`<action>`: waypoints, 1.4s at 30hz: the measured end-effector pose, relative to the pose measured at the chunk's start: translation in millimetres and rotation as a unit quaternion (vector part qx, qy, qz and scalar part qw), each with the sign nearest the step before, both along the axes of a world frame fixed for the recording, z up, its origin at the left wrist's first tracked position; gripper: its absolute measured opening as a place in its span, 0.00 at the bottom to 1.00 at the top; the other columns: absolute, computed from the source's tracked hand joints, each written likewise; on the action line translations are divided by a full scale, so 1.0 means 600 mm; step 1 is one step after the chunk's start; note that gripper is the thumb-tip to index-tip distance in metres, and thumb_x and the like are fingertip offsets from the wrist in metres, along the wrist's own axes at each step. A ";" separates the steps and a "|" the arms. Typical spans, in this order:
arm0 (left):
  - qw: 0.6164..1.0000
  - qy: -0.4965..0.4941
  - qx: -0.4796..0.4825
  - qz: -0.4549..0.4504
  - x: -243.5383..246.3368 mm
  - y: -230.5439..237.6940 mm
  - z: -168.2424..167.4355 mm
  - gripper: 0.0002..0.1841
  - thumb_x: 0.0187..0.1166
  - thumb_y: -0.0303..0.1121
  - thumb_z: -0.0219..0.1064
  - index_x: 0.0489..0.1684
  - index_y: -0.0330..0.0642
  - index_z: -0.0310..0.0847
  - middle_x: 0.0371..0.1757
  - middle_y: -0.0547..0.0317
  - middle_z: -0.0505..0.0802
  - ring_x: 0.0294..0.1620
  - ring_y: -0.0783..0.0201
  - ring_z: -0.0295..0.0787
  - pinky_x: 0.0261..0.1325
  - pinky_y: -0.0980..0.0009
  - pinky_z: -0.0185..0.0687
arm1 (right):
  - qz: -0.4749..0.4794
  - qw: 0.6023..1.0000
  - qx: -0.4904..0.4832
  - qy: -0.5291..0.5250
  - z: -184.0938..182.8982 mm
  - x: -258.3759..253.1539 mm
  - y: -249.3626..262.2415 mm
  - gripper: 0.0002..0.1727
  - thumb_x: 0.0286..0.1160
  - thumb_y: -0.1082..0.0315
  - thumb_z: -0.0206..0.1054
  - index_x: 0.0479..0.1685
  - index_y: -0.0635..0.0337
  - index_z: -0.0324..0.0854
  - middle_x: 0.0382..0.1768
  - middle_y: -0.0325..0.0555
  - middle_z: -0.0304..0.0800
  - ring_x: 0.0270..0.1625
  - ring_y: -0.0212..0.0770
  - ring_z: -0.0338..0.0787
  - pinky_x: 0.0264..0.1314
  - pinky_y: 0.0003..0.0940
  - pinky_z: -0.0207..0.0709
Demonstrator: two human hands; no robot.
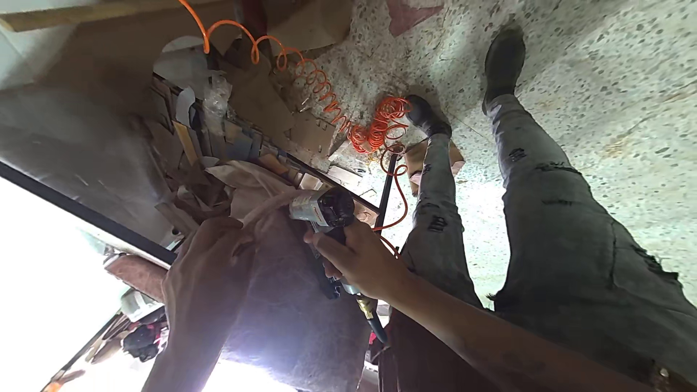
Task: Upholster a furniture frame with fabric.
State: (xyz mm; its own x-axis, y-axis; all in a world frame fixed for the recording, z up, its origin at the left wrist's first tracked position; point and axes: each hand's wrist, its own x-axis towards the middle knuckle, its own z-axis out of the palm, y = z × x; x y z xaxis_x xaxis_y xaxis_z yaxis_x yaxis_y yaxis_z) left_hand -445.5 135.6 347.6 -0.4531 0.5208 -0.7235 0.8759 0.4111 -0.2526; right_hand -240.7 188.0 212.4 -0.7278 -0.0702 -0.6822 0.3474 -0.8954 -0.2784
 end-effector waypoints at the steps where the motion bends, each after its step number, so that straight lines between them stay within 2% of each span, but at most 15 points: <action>1: 1.000 0.009 0.005 0.004 0.003 0.001 -0.001 0.09 0.77 0.46 0.69 0.43 0.56 0.92 0.62 0.64 0.89 0.53 0.55 0.90 0.44 0.45 0.85 | 0.002 1.000 0.005 0.002 0.002 0.001 0.000 0.13 0.87 0.52 0.63 0.57 0.48 0.82 0.23 0.43 0.87 0.19 0.39 0.87 0.20 0.32 0.85; 4: 1.000 0.016 0.007 0.005 0.006 0.009 -0.006 0.16 0.78 0.45 0.71 0.60 0.55 0.85 0.71 0.58 0.85 0.49 0.51 0.91 0.37 0.43 0.85 | 0.001 1.000 0.005 0.006 0.001 0.007 -0.001 0.13 0.86 0.51 0.64 0.57 0.47 0.81 0.23 0.42 0.87 0.19 0.39 0.87 0.21 0.33 0.85; 5: 1.000 0.010 0.004 0.001 0.006 0.008 -0.007 0.15 0.78 0.44 0.71 0.60 0.57 0.86 0.72 0.59 0.84 0.49 0.51 0.91 0.36 0.43 0.85 | 0.001 1.000 0.004 0.009 0.001 0.010 -0.002 0.14 0.86 0.50 0.64 0.57 0.47 0.80 0.23 0.42 0.88 0.19 0.39 0.88 0.21 0.33 0.86; 9: 1.000 -0.005 -0.012 -0.015 0.003 0.003 -0.009 0.06 0.79 0.42 0.71 0.42 0.56 0.93 0.71 0.65 0.86 0.53 0.55 0.91 0.44 0.45 0.87 | 0.007 1.000 -0.003 0.024 0.005 0.014 -0.003 0.13 0.87 0.50 0.63 0.53 0.48 0.80 0.22 0.41 0.87 0.19 0.39 0.87 0.21 0.33 0.85; 12: 1.000 -0.001 -0.025 -0.012 0.006 0.006 -0.010 0.11 0.82 0.44 0.64 0.48 0.52 0.91 0.64 0.65 0.91 0.57 0.54 0.90 0.51 0.45 0.85 | 0.015 0.999 -0.009 0.034 0.009 0.013 0.001 0.14 0.86 0.51 0.63 0.56 0.48 0.81 0.23 0.41 0.87 0.20 0.38 0.87 0.22 0.33 0.85; 14: 0.999 0.004 -0.036 -0.001 0.005 0.007 -0.009 0.13 0.85 0.44 0.62 0.51 0.51 0.91 0.63 0.64 0.92 0.52 0.55 0.92 0.47 0.44 0.85 | 0.029 0.999 -0.001 0.040 0.011 0.012 0.003 0.14 0.87 0.48 0.62 0.56 0.46 0.80 0.22 0.39 0.87 0.20 0.37 0.88 0.22 0.32 0.85; 17: 0.999 0.007 -0.044 0.013 0.004 0.008 -0.015 0.12 0.85 0.41 0.62 0.39 0.49 0.91 0.63 0.64 0.90 0.42 0.56 0.92 0.37 0.45 0.86 | 0.030 0.998 0.010 0.049 0.015 0.010 0.007 0.14 0.88 0.49 0.60 0.55 0.45 0.84 0.22 0.38 0.88 0.19 0.35 0.87 0.21 0.31 0.84; 20: 0.998 0.008 -0.058 0.026 -0.002 0.013 -0.022 0.13 0.84 0.41 0.62 0.32 0.49 0.88 0.61 0.65 0.91 0.38 0.56 0.91 0.35 0.44 0.84 | 0.031 0.998 0.009 0.053 0.013 0.006 0.011 0.16 0.88 0.47 0.60 0.50 0.48 0.82 0.21 0.38 0.87 0.19 0.35 0.87 0.21 0.31 0.84; 25: 0.999 0.008 -0.031 0.040 -0.015 0.012 -0.025 0.11 0.78 0.43 0.68 0.31 0.49 0.87 0.56 0.63 0.93 0.32 0.57 0.88 0.32 0.45 0.80 | 0.054 0.996 0.029 0.061 0.015 -0.004 0.019 0.15 0.87 0.47 0.60 0.51 0.47 0.81 0.21 0.36 0.87 0.20 0.33 0.87 0.22 0.30 0.84; 28: 0.999 -0.014 -0.005 0.050 -0.009 0.014 -0.021 0.19 0.75 0.47 0.74 0.60 0.52 0.86 0.72 0.59 0.85 0.48 0.54 0.92 0.43 0.44 0.89 | 0.037 0.997 0.034 0.050 0.011 -0.002 0.020 0.15 0.87 0.48 0.61 0.55 0.47 0.80 0.21 0.38 0.86 0.19 0.35 0.87 0.21 0.31 0.84; 29: 0.999 -0.024 0.000 0.041 -0.005 0.014 -0.022 0.18 0.75 0.47 0.74 0.61 0.55 0.87 0.78 0.60 0.81 0.53 0.53 0.92 0.44 0.43 0.89 | 0.025 0.998 0.026 0.047 0.008 0.001 0.019 0.15 0.87 0.50 0.62 0.61 0.47 0.78 0.22 0.39 0.85 0.19 0.36 0.87 0.21 0.32 0.85; 31: 0.999 -0.035 0.003 0.011 -0.005 0.005 -0.026 0.14 0.79 0.48 0.71 0.55 0.57 0.92 0.82 0.63 0.79 0.62 0.52 0.89 0.52 0.42 0.87 | 0.003 0.999 0.033 0.038 0.004 0.004 0.013 0.15 0.87 0.52 0.62 0.60 0.48 0.80 0.21 0.40 0.85 0.19 0.38 0.87 0.19 0.33 0.85; 34: 0.999 -0.036 -0.008 0.001 -0.010 0.000 -0.035 0.11 0.83 0.45 0.65 0.47 0.54 0.93 0.77 0.67 0.84 0.66 0.53 0.87 0.59 0.42 0.83 | -0.006 0.999 0.040 0.034 0.001 0.005 0.009 0.13 0.87 0.53 0.63 0.55 0.49 0.82 0.20 0.40 0.85 0.17 0.38 0.86 0.18 0.33 0.84; 38: 0.998 -0.024 -0.026 0.047 -0.017 0.011 -0.042 0.10 0.82 0.44 0.65 0.46 0.54 0.92 0.64 0.67 0.92 0.49 0.60 0.93 0.49 0.45 0.88 | -0.006 0.999 0.028 0.038 0.002 0.004 0.002 0.14 0.86 0.53 0.64 0.59 0.49 0.78 0.21 0.40 0.86 0.18 0.37 0.87 0.19 0.32 0.85; 42: 0.997 -0.006 -0.039 0.073 -0.023 0.018 -0.047 0.10 0.77 0.47 0.73 0.45 0.56 0.92 0.56 0.66 0.94 0.45 0.58 0.93 0.46 0.42 0.86 | -0.006 0.999 0.019 0.049 0.001 0.005 -0.003 0.13 0.87 0.54 0.63 0.58 0.48 0.82 0.23 0.41 0.86 0.19 0.38 0.86 0.19 0.32 0.85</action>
